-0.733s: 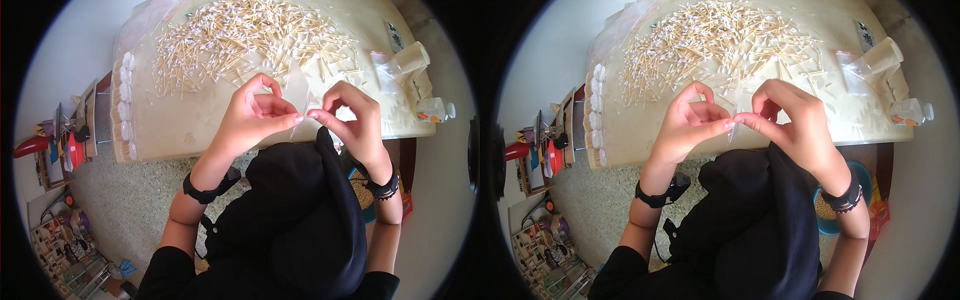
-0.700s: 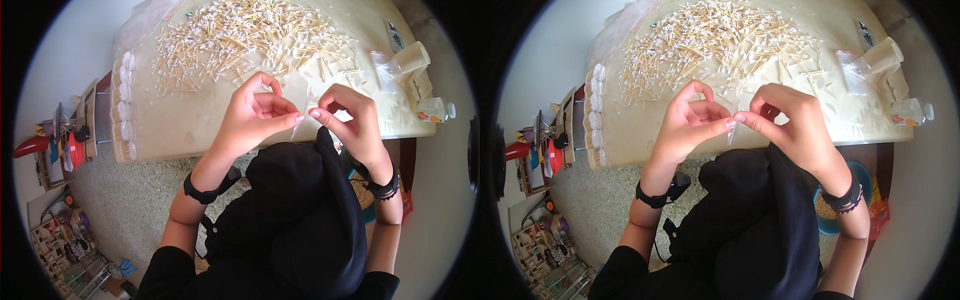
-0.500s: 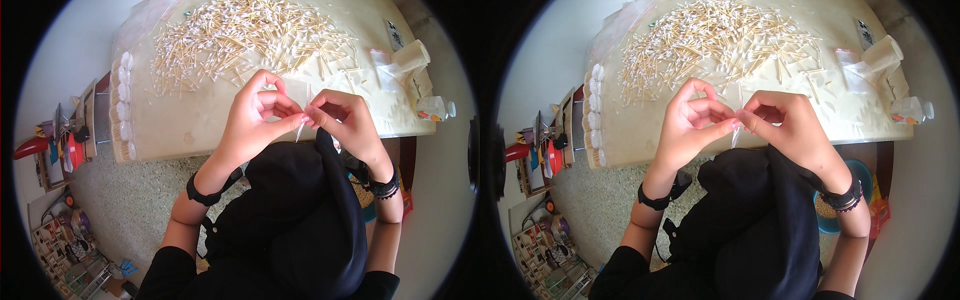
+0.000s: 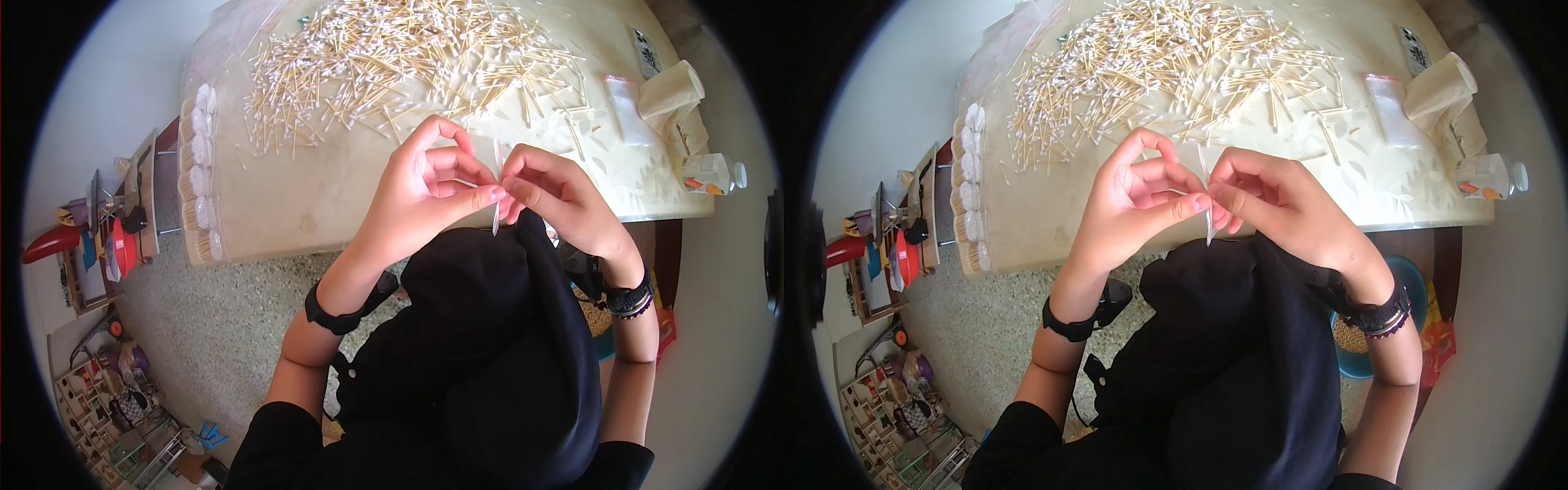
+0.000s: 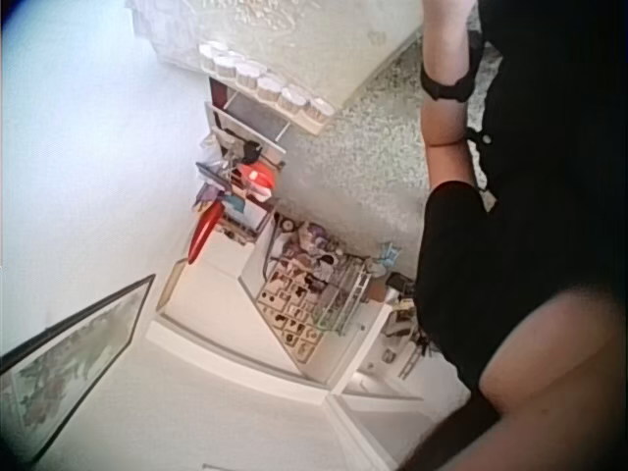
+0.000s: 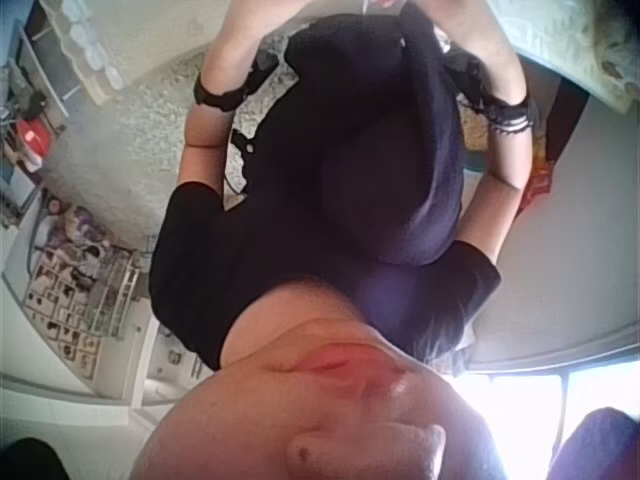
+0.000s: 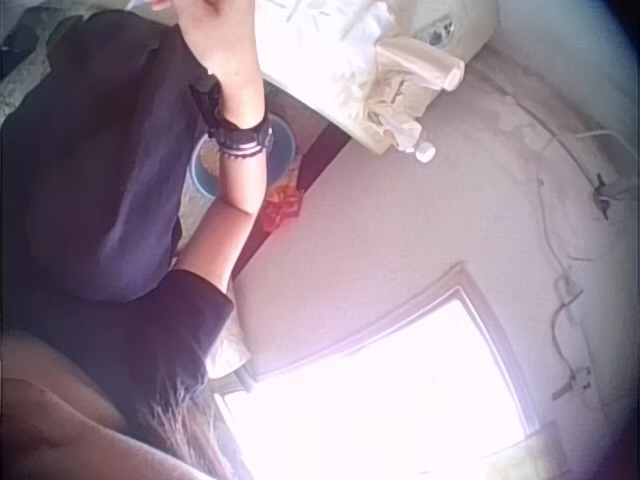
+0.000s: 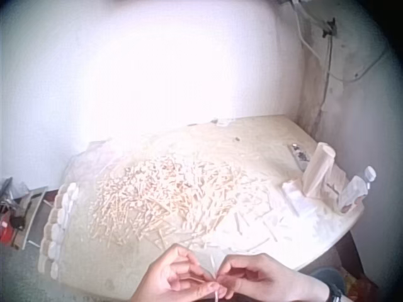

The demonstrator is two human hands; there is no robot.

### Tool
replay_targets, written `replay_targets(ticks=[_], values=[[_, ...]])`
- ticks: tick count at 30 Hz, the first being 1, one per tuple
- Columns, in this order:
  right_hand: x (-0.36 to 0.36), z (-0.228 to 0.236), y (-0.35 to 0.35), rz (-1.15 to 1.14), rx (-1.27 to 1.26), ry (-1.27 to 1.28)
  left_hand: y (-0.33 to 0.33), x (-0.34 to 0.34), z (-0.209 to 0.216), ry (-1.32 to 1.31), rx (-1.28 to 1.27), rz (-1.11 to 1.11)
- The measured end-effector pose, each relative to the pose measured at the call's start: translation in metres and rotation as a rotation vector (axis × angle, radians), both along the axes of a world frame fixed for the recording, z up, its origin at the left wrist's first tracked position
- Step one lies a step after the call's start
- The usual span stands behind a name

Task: The recorder is counting and packaging a specific number of cotton swabs into small plastic bags.

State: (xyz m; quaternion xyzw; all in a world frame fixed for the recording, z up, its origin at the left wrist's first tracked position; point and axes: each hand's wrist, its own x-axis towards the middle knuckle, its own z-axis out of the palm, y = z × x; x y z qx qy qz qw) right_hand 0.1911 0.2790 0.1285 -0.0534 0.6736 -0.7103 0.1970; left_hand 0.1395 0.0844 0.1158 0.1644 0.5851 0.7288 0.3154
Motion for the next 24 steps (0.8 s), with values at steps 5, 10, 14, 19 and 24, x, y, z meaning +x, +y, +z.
replay_targets(ticks=[5,10,14,19,24], values=[[-0.0001,-0.0014,-0.0010,0.011,-0.050,-0.005,0.0001,-0.0011,-0.0026,0.031,0.074,-0.019],[0.0006,-0.0036,-0.0005,0.017,-0.050,-0.004,-0.0001,-0.0010,0.0005,-0.028,0.101,-0.045],[0.0006,-0.0058,-0.0004,0.021,-0.120,0.004,-0.0011,-0.0015,0.0017,-0.079,0.120,-0.063],[0.0010,-0.0058,-0.0020,0.018,-0.166,-0.018,-0.0022,-0.0003,0.0010,-0.079,0.158,-0.054],[0.0023,-0.0070,-0.0030,0.002,-0.205,-0.050,-0.0014,0.0000,-0.0029,-0.031,0.177,-0.045]])
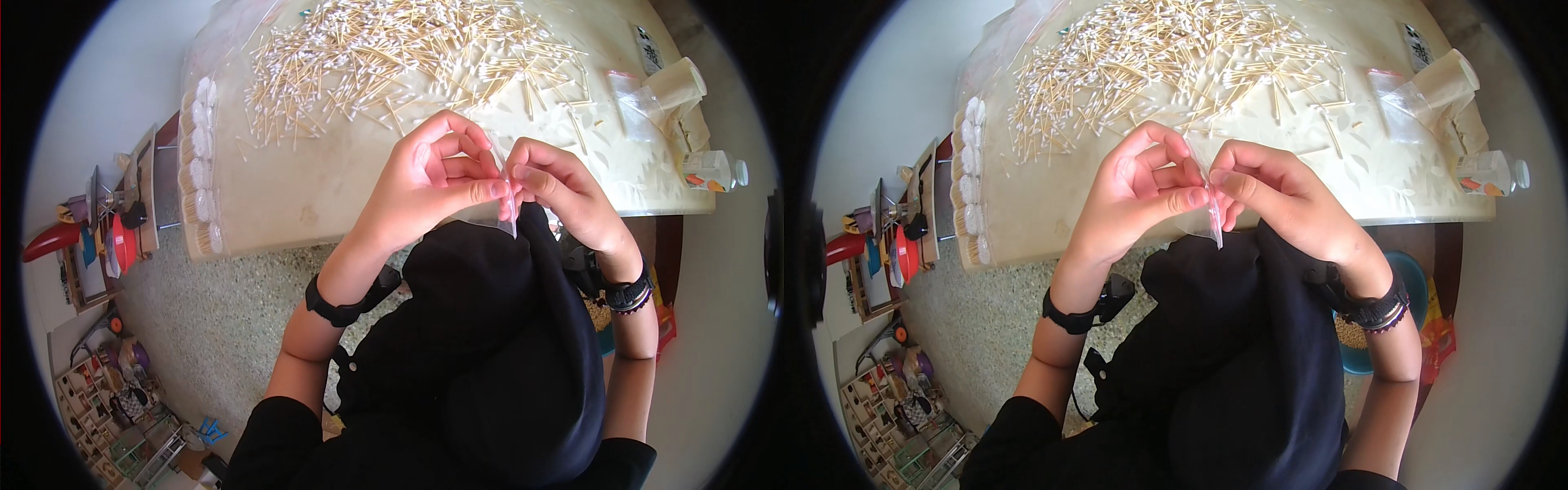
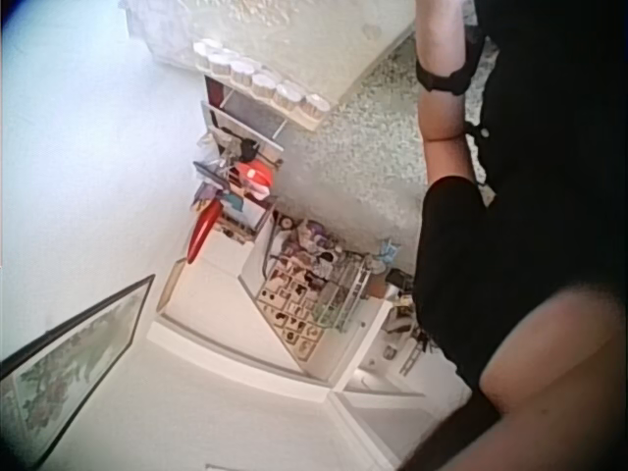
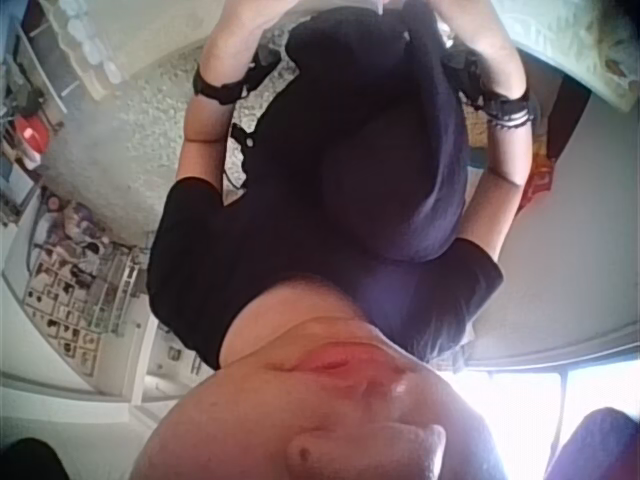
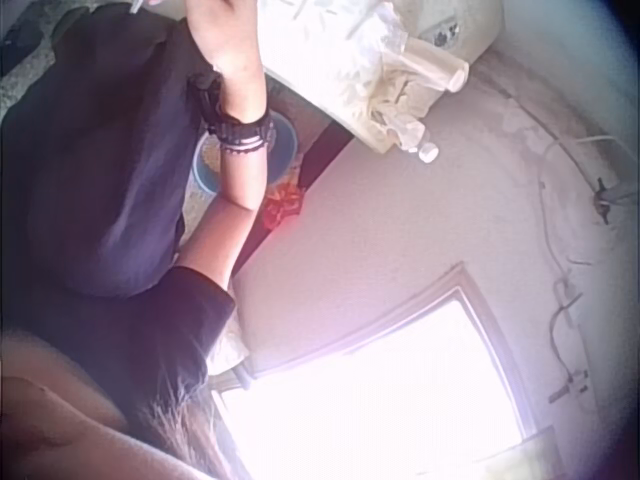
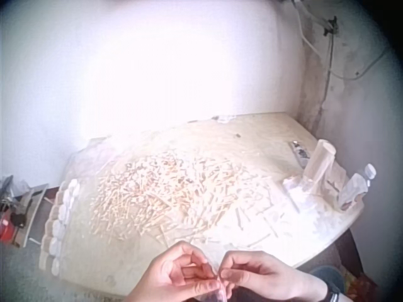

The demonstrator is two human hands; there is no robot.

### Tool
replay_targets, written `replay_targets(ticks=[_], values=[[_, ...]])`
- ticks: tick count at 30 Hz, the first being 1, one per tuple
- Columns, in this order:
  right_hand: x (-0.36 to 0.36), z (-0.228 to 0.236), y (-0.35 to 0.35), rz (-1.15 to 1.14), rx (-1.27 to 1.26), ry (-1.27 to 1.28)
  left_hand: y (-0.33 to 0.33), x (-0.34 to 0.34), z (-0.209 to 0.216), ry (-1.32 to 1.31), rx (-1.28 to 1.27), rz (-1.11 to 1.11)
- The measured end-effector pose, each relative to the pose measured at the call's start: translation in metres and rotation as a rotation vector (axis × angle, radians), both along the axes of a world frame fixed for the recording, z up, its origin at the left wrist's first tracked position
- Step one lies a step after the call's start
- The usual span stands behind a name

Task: The recorder is counting and packaging a specific number of cotton swabs into small plastic bags.

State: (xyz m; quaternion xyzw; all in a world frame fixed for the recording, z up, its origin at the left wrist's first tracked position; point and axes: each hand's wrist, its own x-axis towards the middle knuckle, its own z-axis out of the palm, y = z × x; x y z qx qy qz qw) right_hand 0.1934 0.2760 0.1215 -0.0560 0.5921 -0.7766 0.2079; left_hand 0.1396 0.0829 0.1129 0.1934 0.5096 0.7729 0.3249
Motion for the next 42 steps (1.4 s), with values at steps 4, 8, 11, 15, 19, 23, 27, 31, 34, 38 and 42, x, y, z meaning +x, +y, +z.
replay_targets(ticks=[4,8,11,15,19,23,27,31,34,38,42], values=[[0.0003,-0.0010,-0.0016,-0.001,-0.002,0.006,0.0007,0.0003,0.0036,-0.015,-0.015,0.032],[0.0004,0.0001,-0.0017,0.024,0.013,0.016,0.0018,0.0010,0.0028,-0.044,-0.018,0.043],[0.0012,-0.0004,-0.0017,0.029,0.002,0.018,0.0026,0.0010,0.0007,-0.065,-0.019,0.036],[0.0010,-0.0021,-0.0019,0.020,-0.009,0.030,0.0025,0.0006,-0.0002,-0.065,-0.008,0.030],[0.0006,-0.0027,-0.0018,0.026,-0.020,0.014,0.0026,0.0006,-0.0027,-0.080,0.005,0.016],[0.0003,-0.0024,-0.0016,0.031,0.016,0.039,0.0022,-0.0009,0.0006,-0.171,0.038,-0.001],[-0.0001,-0.0019,-0.0029,0.048,0.026,0.050,0.0017,-0.0010,0.0016,-0.119,-0.011,0.002],[0.0006,-0.0028,-0.0029,0.045,0.035,0.055,0.0013,-0.0015,0.0018,-0.118,-0.017,-0.022],[0.0006,-0.0026,-0.0024,0.047,0.033,0.058,0.0019,-0.0013,-0.0001,-0.118,-0.022,-0.015],[0.0007,-0.0035,-0.0023,0.043,0.032,0.059,0.0018,-0.0001,-0.0026,-0.134,0.009,-0.009],[0.0005,-0.0044,-0.0002,0.052,0.024,0.066,0.0021,0.0000,-0.0038,-0.125,0.024,-0.015]])
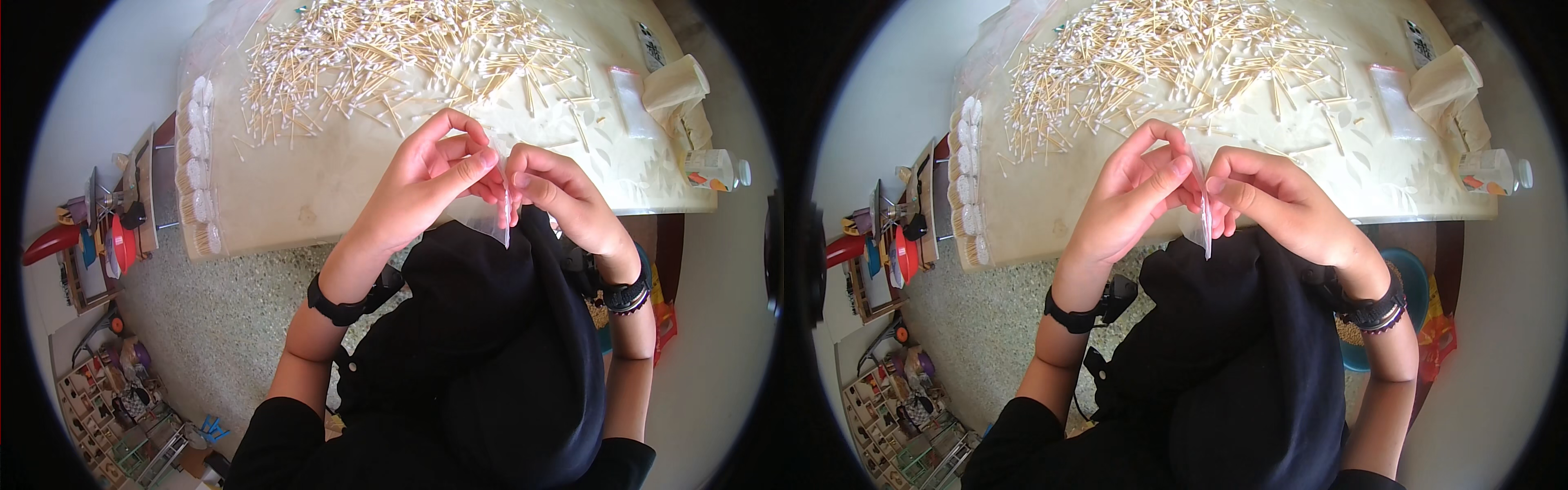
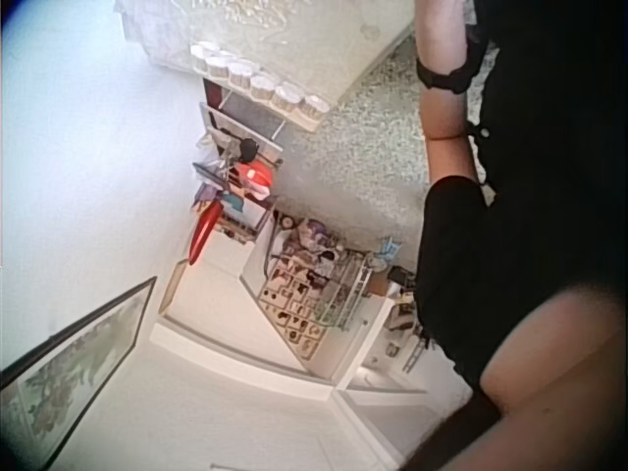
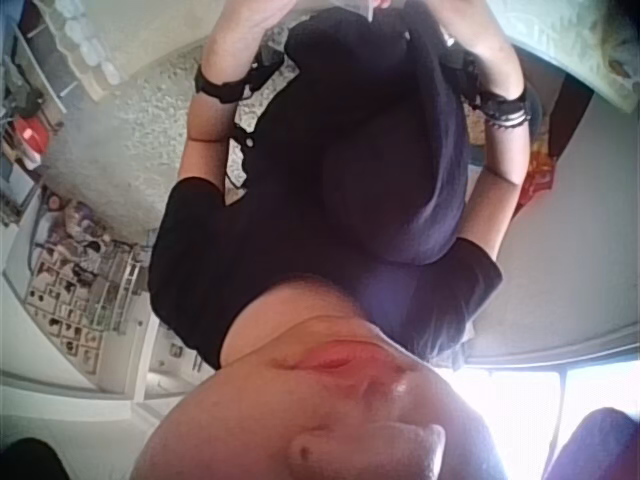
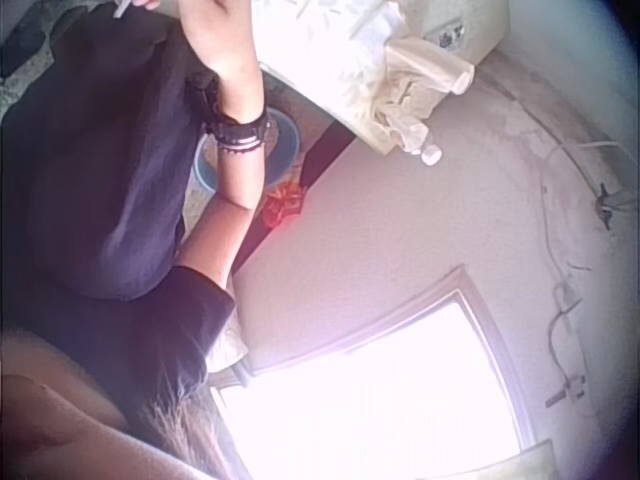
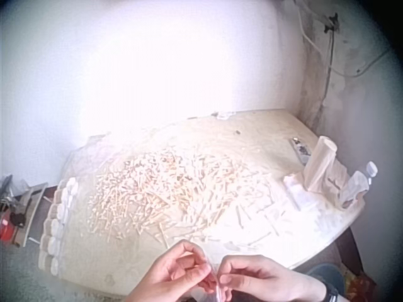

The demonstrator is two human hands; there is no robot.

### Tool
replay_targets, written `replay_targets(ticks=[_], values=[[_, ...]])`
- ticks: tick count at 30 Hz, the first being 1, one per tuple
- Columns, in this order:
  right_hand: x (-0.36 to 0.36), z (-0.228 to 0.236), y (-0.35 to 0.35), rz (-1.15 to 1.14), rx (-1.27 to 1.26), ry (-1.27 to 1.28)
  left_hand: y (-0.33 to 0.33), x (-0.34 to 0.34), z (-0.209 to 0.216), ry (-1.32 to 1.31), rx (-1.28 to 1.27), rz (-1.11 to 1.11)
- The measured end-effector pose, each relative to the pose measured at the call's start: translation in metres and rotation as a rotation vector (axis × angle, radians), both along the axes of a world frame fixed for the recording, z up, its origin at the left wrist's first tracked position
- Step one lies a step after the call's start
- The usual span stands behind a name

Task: The recorder is counting and packaging a specific number of cotton swabs into small plastic bags.

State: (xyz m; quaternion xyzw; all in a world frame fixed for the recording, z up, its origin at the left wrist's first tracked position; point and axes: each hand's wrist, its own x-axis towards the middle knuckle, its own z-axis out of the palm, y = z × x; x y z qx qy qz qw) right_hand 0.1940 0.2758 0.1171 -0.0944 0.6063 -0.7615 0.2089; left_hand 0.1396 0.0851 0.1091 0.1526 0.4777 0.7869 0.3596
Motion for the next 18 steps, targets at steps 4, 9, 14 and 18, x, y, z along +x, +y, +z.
replay_targets(ticks=[4,9,14,18], values=[[0.000,-0.001,-0.001,-0.004,-0.028,-0.019,0.000,0.000,-0.001,-0.012,0.038,-0.016],[0.002,0.000,-0.003,-0.014,0.005,0.017,0.000,0.000,-0.001,0.005,0.016,-0.010],[0.004,0.010,-0.005,-0.021,0.465,0.138,0.002,0.006,0.005,0.149,-0.075,0.055],[0.006,0.009,-0.006,-0.047,0.445,0.207,0.001,0.009,0.012,0.114,-0.074,0.026]])
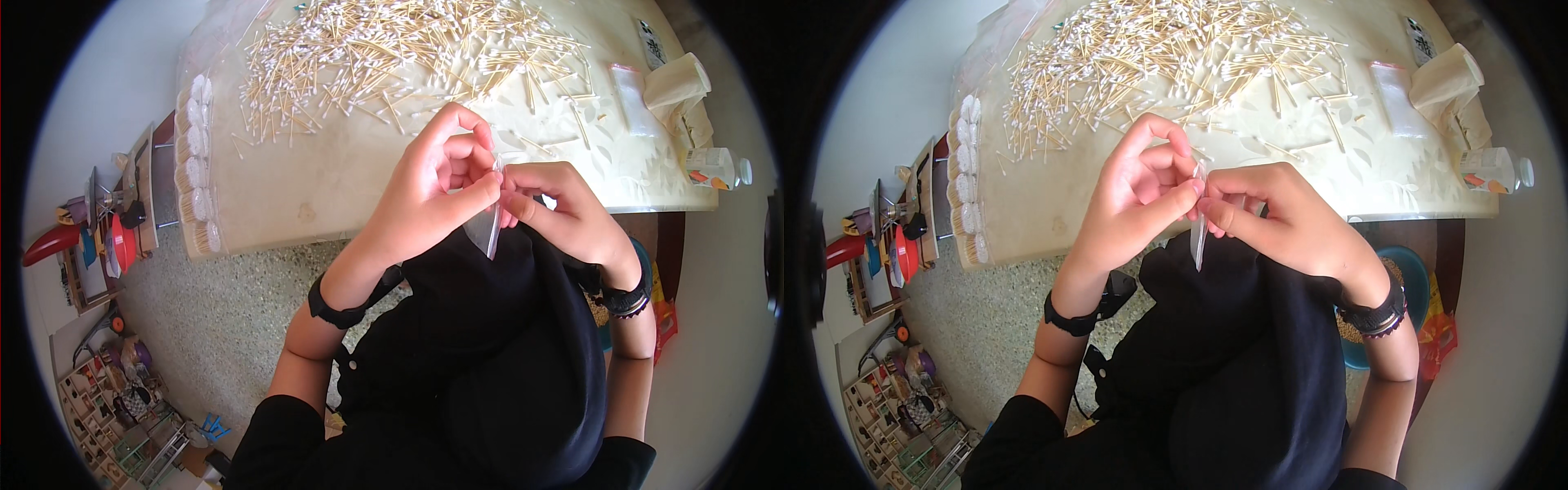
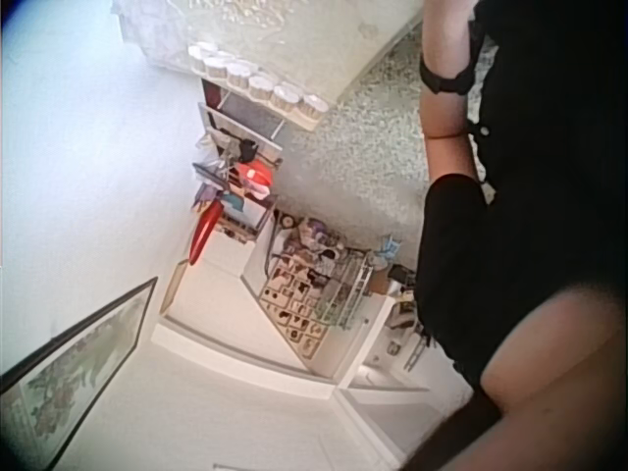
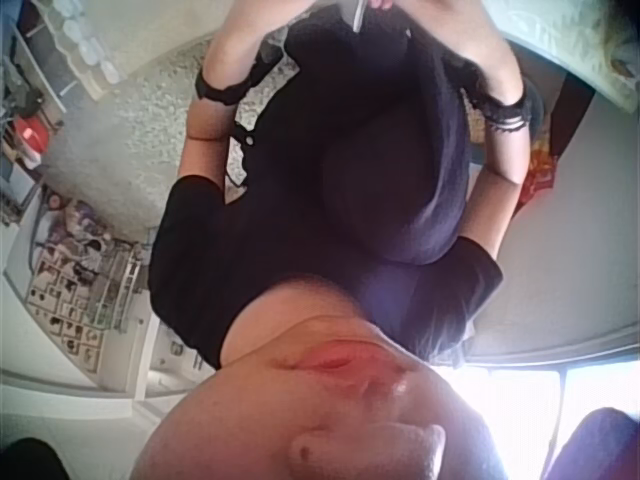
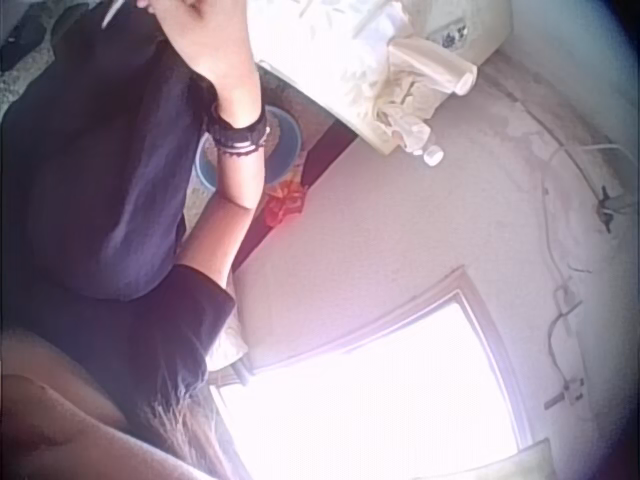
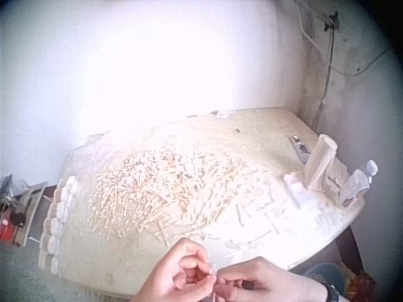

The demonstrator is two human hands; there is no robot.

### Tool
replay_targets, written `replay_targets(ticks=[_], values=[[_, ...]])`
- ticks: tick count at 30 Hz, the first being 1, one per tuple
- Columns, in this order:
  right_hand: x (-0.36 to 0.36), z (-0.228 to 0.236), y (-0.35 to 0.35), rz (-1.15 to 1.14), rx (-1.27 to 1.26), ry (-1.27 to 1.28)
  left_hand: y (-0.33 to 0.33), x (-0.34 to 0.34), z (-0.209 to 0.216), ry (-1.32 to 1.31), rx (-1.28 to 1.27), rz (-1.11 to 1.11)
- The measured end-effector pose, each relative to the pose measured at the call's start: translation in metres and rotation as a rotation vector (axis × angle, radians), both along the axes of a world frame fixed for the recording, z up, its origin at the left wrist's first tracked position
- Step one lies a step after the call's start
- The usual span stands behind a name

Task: The recorder is counting and packaging a specific number of cotton swabs into small plastic bags.

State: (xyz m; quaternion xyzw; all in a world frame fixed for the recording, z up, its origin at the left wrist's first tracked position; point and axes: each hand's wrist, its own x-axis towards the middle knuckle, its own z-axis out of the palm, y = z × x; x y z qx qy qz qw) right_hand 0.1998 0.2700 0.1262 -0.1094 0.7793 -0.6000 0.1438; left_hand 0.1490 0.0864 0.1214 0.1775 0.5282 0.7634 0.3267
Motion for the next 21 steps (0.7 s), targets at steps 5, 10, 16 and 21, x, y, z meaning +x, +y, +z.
replay_targets(ticks=[5,10,16,21], values=[[-0.001,0.001,0.004,0.018,-0.140,-0.100,-0.005,-0.007,-0.001,0.176,-0.046,-0.055],[-0.003,0.004,0.013,-0.095,-0.095,-0.065,-0.013,-0.009,0.012,0.541,-0.276,-0.063],[-0.003,0.012,0.015,-0.142,0.189,0.079,-0.008,0.006,0.022,0.921,-0.580,-0.133],[-0.001,0.020,0.015,-0.175,0.333,0.117,-0.010,0.005,0.027,0.986,-0.615,-0.106]])
